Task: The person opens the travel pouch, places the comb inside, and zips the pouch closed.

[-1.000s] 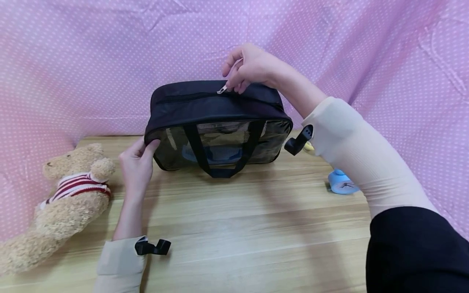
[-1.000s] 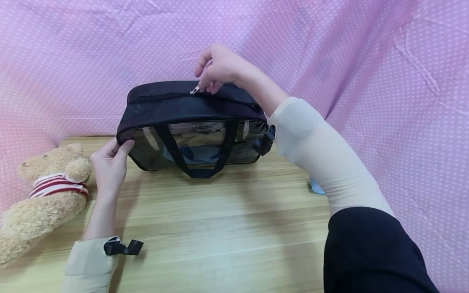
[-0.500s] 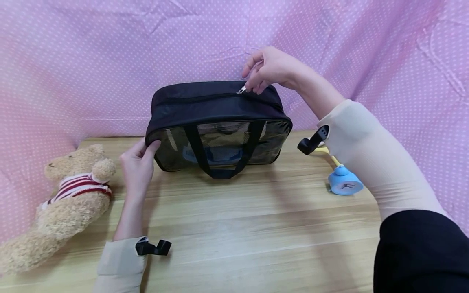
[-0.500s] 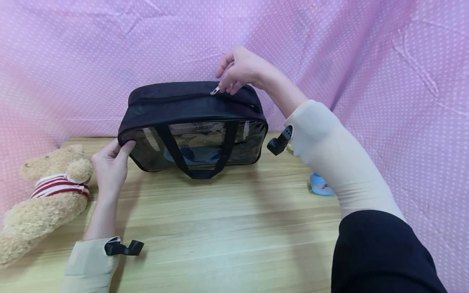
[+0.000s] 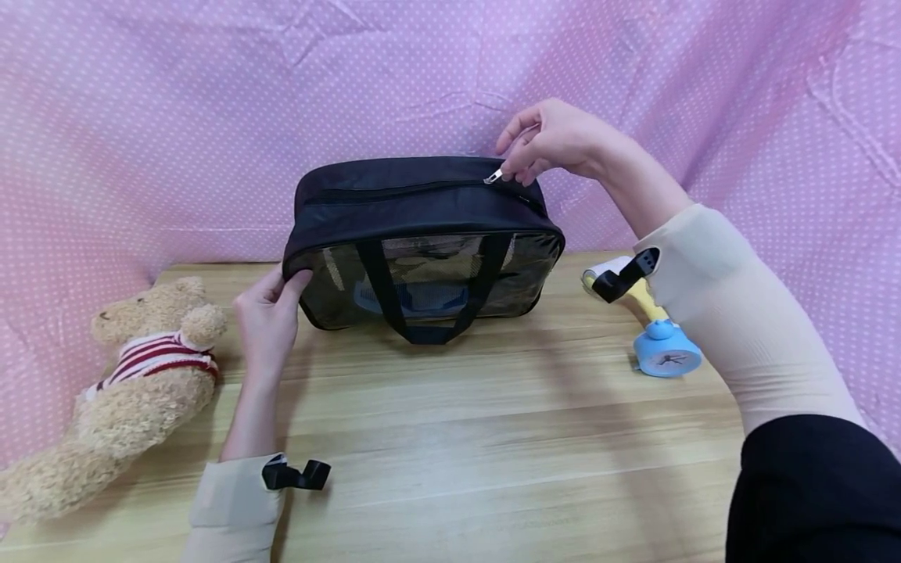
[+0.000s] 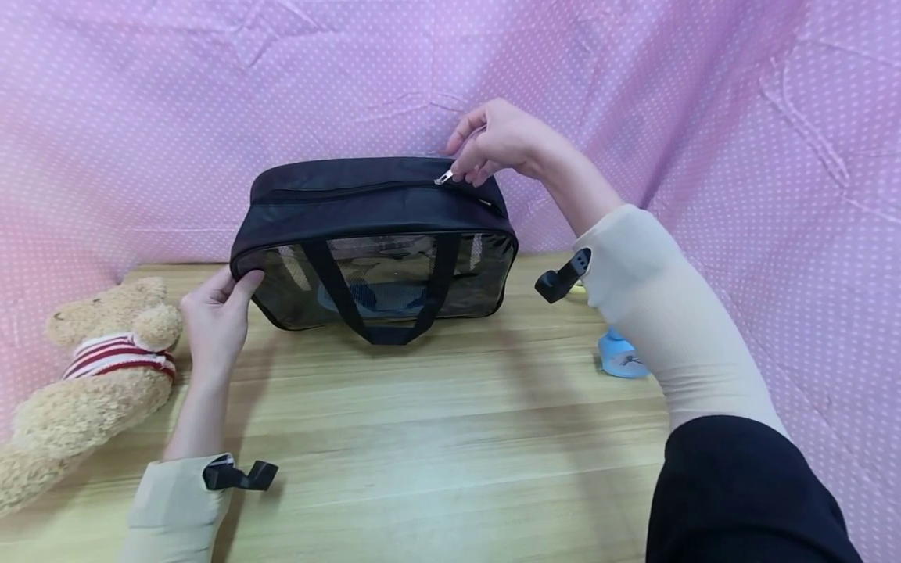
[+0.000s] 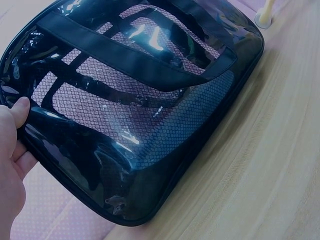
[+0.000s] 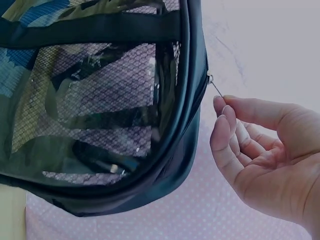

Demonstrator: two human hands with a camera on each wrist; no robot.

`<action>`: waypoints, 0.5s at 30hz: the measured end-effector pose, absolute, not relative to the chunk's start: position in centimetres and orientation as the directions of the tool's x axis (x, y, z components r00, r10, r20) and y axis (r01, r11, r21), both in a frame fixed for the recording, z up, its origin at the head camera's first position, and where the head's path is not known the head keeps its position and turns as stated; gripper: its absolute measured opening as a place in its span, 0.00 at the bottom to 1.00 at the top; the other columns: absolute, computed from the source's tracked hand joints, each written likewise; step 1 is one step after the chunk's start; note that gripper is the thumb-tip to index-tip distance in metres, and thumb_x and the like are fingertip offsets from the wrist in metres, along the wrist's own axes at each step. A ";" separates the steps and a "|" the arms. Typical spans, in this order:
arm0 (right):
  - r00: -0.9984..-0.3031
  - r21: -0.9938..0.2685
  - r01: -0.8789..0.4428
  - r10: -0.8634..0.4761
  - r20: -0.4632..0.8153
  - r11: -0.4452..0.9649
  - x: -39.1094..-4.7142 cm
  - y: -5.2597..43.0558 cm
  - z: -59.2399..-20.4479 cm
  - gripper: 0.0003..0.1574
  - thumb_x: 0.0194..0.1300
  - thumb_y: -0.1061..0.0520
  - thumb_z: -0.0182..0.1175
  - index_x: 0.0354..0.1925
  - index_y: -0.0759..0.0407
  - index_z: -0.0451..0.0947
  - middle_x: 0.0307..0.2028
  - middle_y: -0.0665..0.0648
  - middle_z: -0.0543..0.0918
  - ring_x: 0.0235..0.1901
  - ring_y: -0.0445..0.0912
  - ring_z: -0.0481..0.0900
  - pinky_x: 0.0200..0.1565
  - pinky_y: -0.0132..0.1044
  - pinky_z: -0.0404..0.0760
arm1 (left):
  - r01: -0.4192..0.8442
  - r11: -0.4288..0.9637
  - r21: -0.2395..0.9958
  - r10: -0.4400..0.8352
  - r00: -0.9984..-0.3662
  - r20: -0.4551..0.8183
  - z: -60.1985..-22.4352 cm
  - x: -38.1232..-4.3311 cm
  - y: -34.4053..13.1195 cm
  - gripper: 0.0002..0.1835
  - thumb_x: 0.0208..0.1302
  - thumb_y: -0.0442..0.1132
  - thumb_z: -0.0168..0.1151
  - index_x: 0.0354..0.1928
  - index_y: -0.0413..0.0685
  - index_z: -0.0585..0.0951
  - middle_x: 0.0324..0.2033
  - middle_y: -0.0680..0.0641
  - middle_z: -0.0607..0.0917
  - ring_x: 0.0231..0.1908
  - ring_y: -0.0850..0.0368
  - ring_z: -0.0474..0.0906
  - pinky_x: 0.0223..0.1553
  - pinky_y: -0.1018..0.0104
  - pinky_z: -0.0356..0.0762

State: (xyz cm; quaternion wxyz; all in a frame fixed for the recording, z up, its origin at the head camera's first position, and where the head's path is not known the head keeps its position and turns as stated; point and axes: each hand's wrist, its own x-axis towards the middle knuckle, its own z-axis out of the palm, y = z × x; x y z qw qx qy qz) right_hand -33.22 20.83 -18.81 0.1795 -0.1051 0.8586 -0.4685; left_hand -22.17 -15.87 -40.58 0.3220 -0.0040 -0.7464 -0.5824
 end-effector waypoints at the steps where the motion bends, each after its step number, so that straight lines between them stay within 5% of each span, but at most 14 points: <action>1: -0.914 -0.843 -0.009 -0.345 -0.211 0.539 -33.3 21.0 -18.8 0.20 0.62 0.71 0.67 0.52 0.68 0.75 0.28 0.54 0.88 0.26 0.44 0.83 0.35 0.33 0.86 | 0.379 0.325 0.866 -0.369 -0.793 0.485 -40.6 -22.2 -15.9 0.12 0.66 0.41 0.71 0.46 0.41 0.91 0.29 0.79 0.85 0.30 0.81 0.80 0.37 0.81 0.76; 15: -0.922 -0.920 0.070 -0.327 -0.207 0.387 -33.5 24.7 -20.5 0.14 0.63 0.71 0.67 0.46 0.62 0.79 0.30 0.54 0.89 0.28 0.45 0.85 0.36 0.34 0.87 | 0.383 0.354 0.853 -0.363 -0.784 0.503 -40.9 -22.2 -15.8 0.11 0.67 0.41 0.71 0.45 0.41 0.91 0.27 0.79 0.83 0.26 0.79 0.75 0.33 0.80 0.73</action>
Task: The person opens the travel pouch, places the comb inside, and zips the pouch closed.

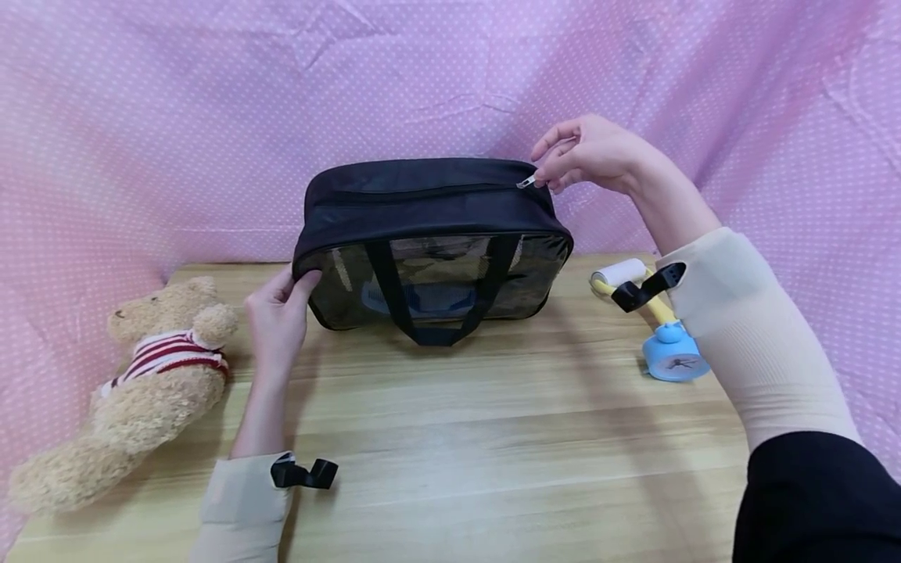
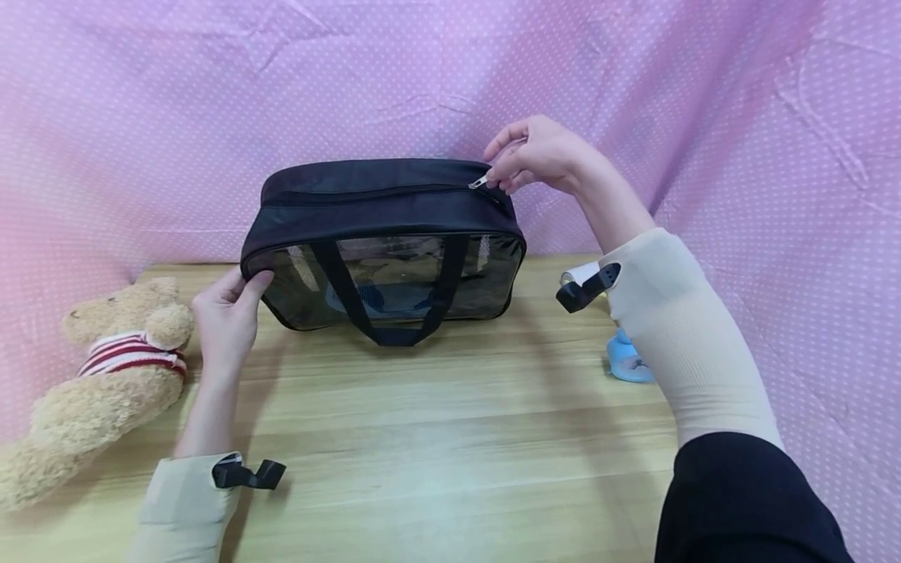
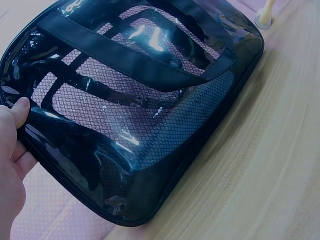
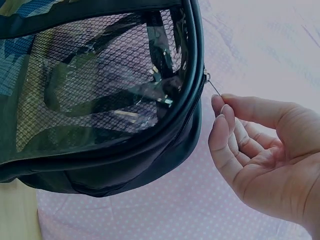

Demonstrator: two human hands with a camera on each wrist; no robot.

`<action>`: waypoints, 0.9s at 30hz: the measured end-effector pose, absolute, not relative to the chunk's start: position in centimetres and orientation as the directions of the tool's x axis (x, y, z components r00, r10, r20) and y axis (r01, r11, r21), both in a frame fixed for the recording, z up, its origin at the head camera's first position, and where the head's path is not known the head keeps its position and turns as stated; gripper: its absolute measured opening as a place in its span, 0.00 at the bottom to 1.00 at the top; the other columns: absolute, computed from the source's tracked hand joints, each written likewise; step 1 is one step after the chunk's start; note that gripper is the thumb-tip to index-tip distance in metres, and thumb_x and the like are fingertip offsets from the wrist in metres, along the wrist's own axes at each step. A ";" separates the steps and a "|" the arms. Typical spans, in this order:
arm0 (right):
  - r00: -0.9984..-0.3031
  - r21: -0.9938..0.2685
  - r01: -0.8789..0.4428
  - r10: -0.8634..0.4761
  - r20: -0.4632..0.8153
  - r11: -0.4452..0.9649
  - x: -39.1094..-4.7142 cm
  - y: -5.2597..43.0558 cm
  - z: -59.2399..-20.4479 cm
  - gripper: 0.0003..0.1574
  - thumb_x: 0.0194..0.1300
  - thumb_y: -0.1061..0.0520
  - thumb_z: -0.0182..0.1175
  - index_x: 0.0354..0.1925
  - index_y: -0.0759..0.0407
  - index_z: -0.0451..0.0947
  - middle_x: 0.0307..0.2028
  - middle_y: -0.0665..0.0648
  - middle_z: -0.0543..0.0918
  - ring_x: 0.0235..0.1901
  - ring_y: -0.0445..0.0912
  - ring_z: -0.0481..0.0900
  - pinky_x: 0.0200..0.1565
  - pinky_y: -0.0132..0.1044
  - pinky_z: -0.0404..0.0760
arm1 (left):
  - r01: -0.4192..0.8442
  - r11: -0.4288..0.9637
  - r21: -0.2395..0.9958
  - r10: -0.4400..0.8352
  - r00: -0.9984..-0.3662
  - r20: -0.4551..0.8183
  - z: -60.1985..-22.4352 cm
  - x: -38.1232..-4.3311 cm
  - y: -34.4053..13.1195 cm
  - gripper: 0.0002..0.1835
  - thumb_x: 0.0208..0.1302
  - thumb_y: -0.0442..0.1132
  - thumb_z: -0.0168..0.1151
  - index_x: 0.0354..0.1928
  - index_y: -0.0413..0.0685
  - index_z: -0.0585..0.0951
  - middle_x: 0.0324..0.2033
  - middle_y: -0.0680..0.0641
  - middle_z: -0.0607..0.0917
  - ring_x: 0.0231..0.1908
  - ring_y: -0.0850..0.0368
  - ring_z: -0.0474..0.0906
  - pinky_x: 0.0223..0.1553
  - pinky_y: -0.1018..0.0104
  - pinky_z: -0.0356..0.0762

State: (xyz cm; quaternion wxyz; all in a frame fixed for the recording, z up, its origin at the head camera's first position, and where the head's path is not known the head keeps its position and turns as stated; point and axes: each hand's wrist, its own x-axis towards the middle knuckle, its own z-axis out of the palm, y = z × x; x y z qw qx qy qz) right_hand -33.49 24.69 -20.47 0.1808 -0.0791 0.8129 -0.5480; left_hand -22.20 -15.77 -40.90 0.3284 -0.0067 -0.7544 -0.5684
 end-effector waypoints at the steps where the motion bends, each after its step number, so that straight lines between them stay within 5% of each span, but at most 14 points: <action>1: -0.923 -0.923 0.073 -0.324 -0.206 0.379 -33.5 24.9 -20.6 0.14 0.62 0.71 0.67 0.45 0.62 0.79 0.30 0.54 0.89 0.28 0.45 0.85 0.36 0.34 0.87 | 0.380 0.355 0.854 -0.366 -0.784 0.501 -40.9 -22.2 -15.7 0.12 0.67 0.41 0.71 0.45 0.41 0.91 0.26 0.80 0.83 0.26 0.79 0.75 0.32 0.80 0.73; 27: -0.945 -0.982 0.086 -0.297 -0.134 0.168 -33.0 29.6 -24.2 0.12 0.66 0.73 0.62 0.45 0.61 0.80 0.28 0.56 0.89 0.28 0.45 0.85 0.33 0.33 0.85 | 0.381 0.340 0.860 -0.357 -0.794 0.493 -40.7 -22.5 -15.1 0.10 0.67 0.39 0.71 0.45 0.43 0.91 0.26 0.79 0.83 0.26 0.79 0.75 0.33 0.80 0.73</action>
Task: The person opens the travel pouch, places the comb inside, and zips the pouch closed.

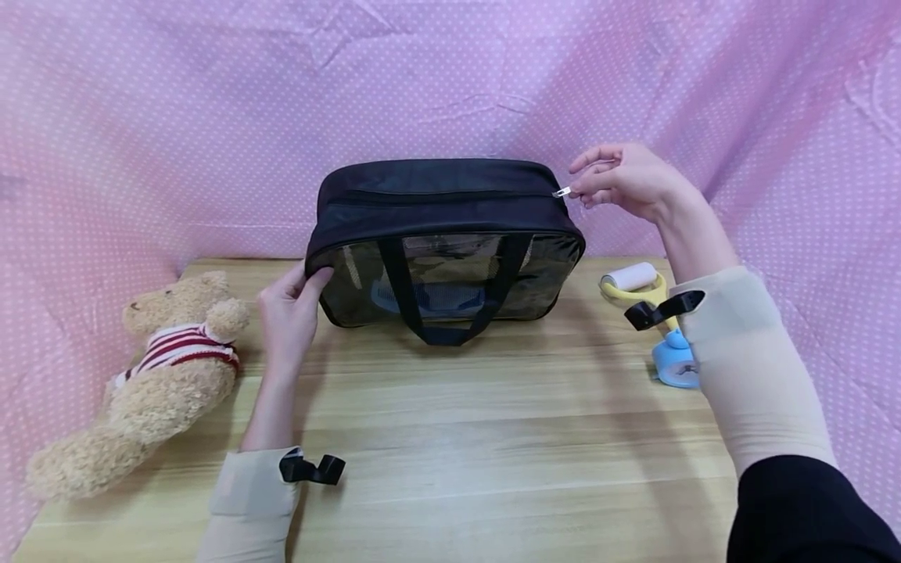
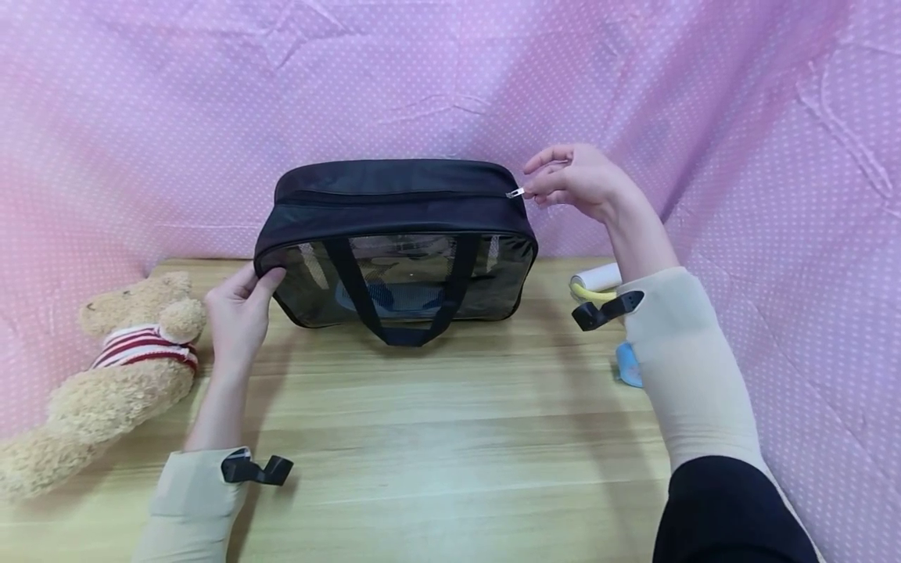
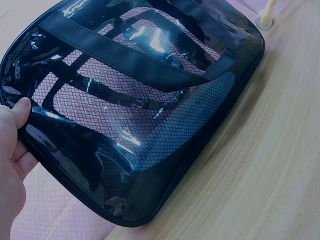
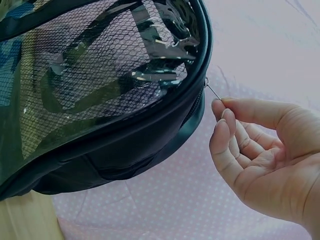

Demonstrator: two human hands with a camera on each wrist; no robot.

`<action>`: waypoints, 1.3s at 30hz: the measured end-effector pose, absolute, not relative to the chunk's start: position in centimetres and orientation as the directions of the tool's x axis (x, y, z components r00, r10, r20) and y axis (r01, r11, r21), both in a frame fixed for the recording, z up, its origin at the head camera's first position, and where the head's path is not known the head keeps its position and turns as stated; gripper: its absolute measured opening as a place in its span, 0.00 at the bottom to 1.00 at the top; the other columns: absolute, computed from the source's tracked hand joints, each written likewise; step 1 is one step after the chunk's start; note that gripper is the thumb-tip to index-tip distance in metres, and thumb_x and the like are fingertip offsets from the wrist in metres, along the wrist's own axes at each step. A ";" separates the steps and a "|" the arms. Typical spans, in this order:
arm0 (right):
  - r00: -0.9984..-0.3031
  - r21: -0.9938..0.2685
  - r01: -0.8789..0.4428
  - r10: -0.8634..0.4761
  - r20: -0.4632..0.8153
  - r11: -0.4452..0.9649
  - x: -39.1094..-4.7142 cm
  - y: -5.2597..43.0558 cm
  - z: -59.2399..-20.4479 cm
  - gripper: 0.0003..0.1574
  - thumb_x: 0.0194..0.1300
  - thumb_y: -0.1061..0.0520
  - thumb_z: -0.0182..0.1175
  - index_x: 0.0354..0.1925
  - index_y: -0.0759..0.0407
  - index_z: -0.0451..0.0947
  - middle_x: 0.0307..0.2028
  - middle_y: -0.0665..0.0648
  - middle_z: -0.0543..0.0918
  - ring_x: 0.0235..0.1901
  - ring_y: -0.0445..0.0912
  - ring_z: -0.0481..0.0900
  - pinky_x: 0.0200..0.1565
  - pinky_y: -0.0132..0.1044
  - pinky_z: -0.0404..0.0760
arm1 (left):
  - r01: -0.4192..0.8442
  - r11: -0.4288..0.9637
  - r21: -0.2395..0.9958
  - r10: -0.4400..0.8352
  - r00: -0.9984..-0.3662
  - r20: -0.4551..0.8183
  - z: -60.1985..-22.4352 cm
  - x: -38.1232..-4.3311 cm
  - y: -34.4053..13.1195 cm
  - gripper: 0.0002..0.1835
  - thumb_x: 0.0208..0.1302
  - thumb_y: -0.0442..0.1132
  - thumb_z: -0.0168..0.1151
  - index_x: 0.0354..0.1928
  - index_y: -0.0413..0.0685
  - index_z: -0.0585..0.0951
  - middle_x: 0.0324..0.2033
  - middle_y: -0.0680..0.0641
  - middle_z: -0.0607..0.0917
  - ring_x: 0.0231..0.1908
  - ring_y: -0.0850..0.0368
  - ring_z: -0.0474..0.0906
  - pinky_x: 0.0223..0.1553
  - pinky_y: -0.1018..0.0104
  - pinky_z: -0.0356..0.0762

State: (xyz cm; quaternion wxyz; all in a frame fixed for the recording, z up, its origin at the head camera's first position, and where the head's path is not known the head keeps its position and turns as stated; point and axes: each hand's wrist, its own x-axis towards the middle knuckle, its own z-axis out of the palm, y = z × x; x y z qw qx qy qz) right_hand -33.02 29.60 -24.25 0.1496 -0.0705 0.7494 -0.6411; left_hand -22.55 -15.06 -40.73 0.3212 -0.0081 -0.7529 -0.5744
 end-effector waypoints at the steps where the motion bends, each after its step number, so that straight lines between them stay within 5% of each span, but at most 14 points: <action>1: -0.947 -0.985 0.088 -0.294 -0.129 0.149 -32.9 29.7 -24.5 0.12 0.65 0.73 0.63 0.45 0.62 0.81 0.28 0.56 0.89 0.27 0.45 0.85 0.33 0.33 0.85 | 0.379 0.342 0.860 -0.358 -0.793 0.492 -40.7 -22.6 -15.1 0.10 0.66 0.39 0.71 0.45 0.43 0.91 0.25 0.79 0.83 0.26 0.79 0.74 0.32 0.80 0.73; 15: -0.970 -0.980 0.111 -0.232 -0.070 -0.165 -32.4 30.8 -28.3 0.13 0.65 0.76 0.61 0.45 0.66 0.80 0.29 0.59 0.87 0.25 0.46 0.85 0.31 0.32 0.85 | 0.376 0.351 0.858 -0.366 -0.788 0.495 -40.8 -22.4 -15.4 0.10 0.66 0.40 0.71 0.45 0.44 0.92 0.25 0.80 0.83 0.25 0.79 0.75 0.32 0.80 0.73; 27: -0.979 -0.964 0.092 -0.200 -0.042 -0.249 -31.8 31.9 -30.2 0.12 0.68 0.75 0.59 0.44 0.65 0.83 0.30 0.58 0.87 0.27 0.46 0.84 0.34 0.32 0.85 | 0.361 0.343 0.867 -0.365 -0.799 0.478 -40.7 -22.5 -15.1 0.10 0.66 0.42 0.72 0.45 0.49 0.92 0.30 0.69 0.88 0.28 0.78 0.78 0.35 0.80 0.75; 34: -0.980 -0.950 0.125 -0.185 -0.074 -0.286 -31.6 33.0 -32.2 0.12 0.69 0.74 0.58 0.42 0.63 0.84 0.30 0.58 0.88 0.28 0.46 0.84 0.35 0.33 0.84 | 0.355 0.344 0.869 -0.361 -0.805 0.472 -40.6 -22.4 -15.0 0.10 0.66 0.42 0.71 0.46 0.50 0.92 0.28 0.73 0.86 0.27 0.76 0.76 0.33 0.79 0.74; 39: -0.976 -0.932 0.141 -0.207 -0.073 -0.334 -31.8 33.4 -33.4 0.12 0.70 0.74 0.56 0.43 0.64 0.83 0.29 0.58 0.89 0.27 0.46 0.83 0.35 0.33 0.84 | 0.345 0.338 0.875 -0.373 -0.805 0.462 -40.7 -22.4 -15.1 0.09 0.66 0.42 0.72 0.46 0.51 0.92 0.30 0.64 0.90 0.28 0.76 0.77 0.34 0.79 0.74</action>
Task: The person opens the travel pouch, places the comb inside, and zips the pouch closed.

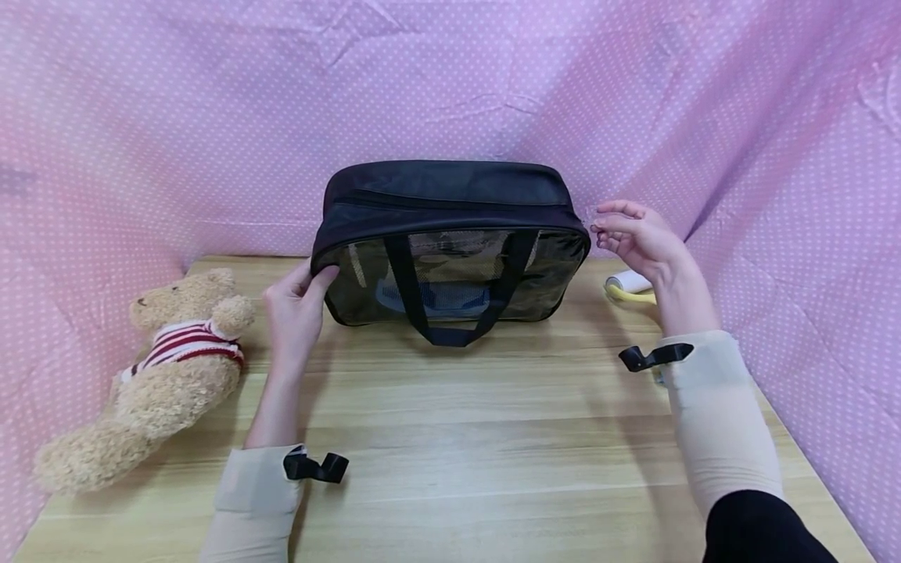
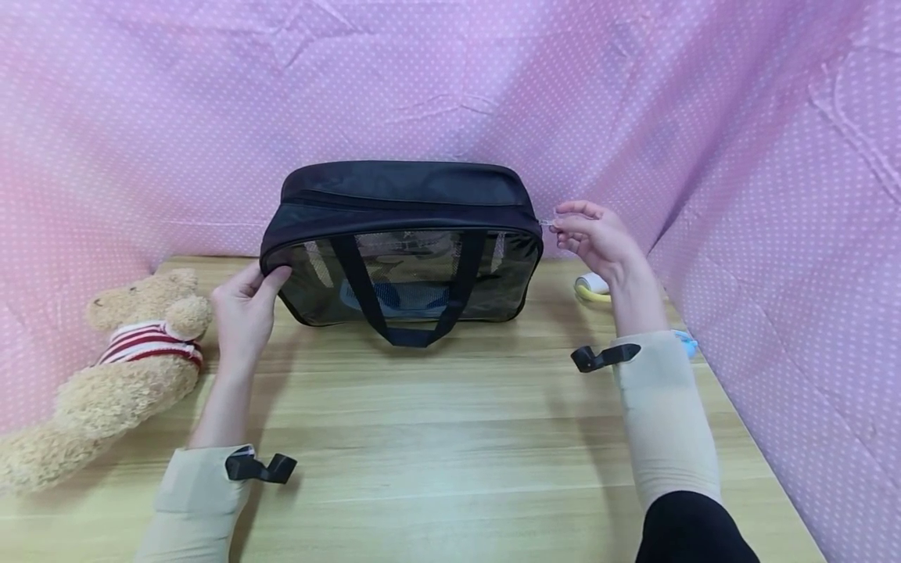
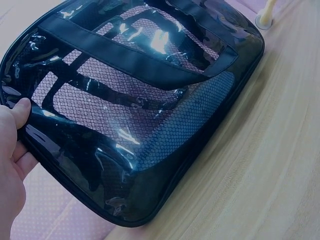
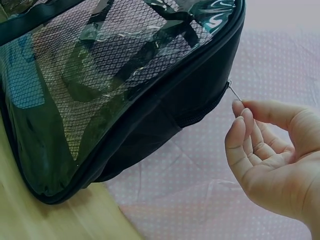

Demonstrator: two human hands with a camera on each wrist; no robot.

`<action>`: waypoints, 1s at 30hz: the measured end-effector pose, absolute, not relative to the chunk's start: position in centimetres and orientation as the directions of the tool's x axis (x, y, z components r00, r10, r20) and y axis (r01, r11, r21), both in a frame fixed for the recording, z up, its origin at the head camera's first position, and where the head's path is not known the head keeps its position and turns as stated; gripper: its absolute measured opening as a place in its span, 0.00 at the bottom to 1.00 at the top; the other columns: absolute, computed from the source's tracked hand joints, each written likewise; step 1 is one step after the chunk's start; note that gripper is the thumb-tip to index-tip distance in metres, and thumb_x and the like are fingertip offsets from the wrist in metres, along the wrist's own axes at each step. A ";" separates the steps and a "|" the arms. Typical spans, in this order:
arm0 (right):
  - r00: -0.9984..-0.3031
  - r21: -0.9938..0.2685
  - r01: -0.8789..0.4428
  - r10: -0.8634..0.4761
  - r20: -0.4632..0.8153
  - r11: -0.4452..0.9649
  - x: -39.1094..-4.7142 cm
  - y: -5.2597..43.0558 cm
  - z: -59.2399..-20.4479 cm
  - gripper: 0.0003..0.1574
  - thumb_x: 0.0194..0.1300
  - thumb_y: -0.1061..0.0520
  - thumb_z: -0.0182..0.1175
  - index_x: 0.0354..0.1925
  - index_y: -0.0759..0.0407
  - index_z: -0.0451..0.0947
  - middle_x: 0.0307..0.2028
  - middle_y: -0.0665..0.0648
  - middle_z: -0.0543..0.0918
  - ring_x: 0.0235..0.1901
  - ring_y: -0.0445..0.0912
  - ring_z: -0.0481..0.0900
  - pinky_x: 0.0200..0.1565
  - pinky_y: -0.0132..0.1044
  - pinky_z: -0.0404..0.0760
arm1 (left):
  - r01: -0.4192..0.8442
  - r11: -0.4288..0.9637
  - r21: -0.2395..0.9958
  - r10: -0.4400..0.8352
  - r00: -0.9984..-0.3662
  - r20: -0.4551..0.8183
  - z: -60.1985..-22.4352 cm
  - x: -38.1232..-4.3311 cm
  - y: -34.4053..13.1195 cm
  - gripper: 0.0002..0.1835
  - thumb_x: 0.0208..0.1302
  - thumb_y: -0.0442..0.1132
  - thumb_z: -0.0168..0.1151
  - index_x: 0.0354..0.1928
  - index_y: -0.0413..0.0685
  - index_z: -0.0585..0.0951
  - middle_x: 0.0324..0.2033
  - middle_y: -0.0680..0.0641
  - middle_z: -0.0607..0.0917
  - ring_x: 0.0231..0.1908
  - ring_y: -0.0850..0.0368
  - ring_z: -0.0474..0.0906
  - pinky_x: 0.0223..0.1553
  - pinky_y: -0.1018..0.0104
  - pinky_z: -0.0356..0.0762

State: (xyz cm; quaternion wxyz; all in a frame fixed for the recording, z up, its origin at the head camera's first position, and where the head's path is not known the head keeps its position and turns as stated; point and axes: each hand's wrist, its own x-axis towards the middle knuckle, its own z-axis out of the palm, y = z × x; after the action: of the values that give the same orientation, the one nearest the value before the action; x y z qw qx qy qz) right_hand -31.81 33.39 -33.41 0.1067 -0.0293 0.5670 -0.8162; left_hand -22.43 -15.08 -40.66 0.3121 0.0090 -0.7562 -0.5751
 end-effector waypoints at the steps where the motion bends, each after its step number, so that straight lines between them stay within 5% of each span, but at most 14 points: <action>1: -0.975 -0.930 0.142 -0.208 -0.073 -0.340 -31.8 33.4 -33.6 0.12 0.70 0.74 0.56 0.44 0.64 0.83 0.29 0.58 0.89 0.27 0.46 0.83 0.35 0.33 0.84 | 0.343 0.340 0.876 -0.374 -0.805 0.460 -40.7 -22.4 -15.1 0.10 0.66 0.42 0.72 0.46 0.51 0.92 0.31 0.61 0.91 0.28 0.76 0.77 0.34 0.79 0.75; 4: -0.974 -0.922 0.148 -0.214 -0.073 -0.359 -31.8 33.5 -34.0 0.12 0.70 0.74 0.56 0.44 0.64 0.83 0.29 0.58 0.88 0.26 0.46 0.83 0.35 0.33 0.84 | 0.340 0.344 0.876 -0.375 -0.805 0.459 -40.7 -22.5 -15.1 0.10 0.66 0.42 0.72 0.46 0.50 0.92 0.32 0.59 0.92 0.28 0.77 0.78 0.35 0.79 0.75; 17: -0.956 -0.885 0.223 -0.271 -0.115 -0.409 -31.9 33.8 -36.8 0.15 0.74 0.74 0.50 0.42 0.63 0.83 0.30 0.59 0.90 0.26 0.47 0.86 0.34 0.33 0.85 | 0.337 0.338 0.879 -0.376 -0.808 0.454 -40.7 -22.5 -15.1 0.11 0.66 0.43 0.72 0.46 0.49 0.92 0.28 0.73 0.87 0.28 0.77 0.77 0.34 0.79 0.74; 23: -0.945 -0.891 0.263 -0.285 -0.160 -0.370 -31.9 33.7 -38.2 0.16 0.74 0.72 0.52 0.39 0.60 0.84 0.29 0.56 0.90 0.26 0.45 0.86 0.34 0.32 0.85 | 0.335 0.335 0.881 -0.373 -0.811 0.450 -40.7 -22.5 -15.2 0.12 0.66 0.44 0.72 0.48 0.49 0.91 0.35 0.56 0.93 0.29 0.77 0.79 0.35 0.79 0.76; 30: -0.944 -0.888 0.264 -0.288 -0.158 -0.378 -31.8 33.3 -38.9 0.12 0.72 0.71 0.56 0.38 0.59 0.82 0.27 0.56 0.90 0.25 0.45 0.85 0.35 0.34 0.85 | 0.341 0.335 0.878 -0.368 -0.811 0.456 -40.7 -22.5 -15.1 0.12 0.66 0.44 0.71 0.48 0.49 0.91 0.36 0.52 0.93 0.30 0.77 0.80 0.37 0.80 0.76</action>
State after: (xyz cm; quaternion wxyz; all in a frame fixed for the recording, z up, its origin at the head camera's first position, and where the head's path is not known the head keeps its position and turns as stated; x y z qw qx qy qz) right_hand -31.78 33.31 -38.91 0.1662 -0.0113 0.5325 -0.8299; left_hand -22.54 -15.05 -40.65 0.3076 0.0086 -0.7571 -0.5764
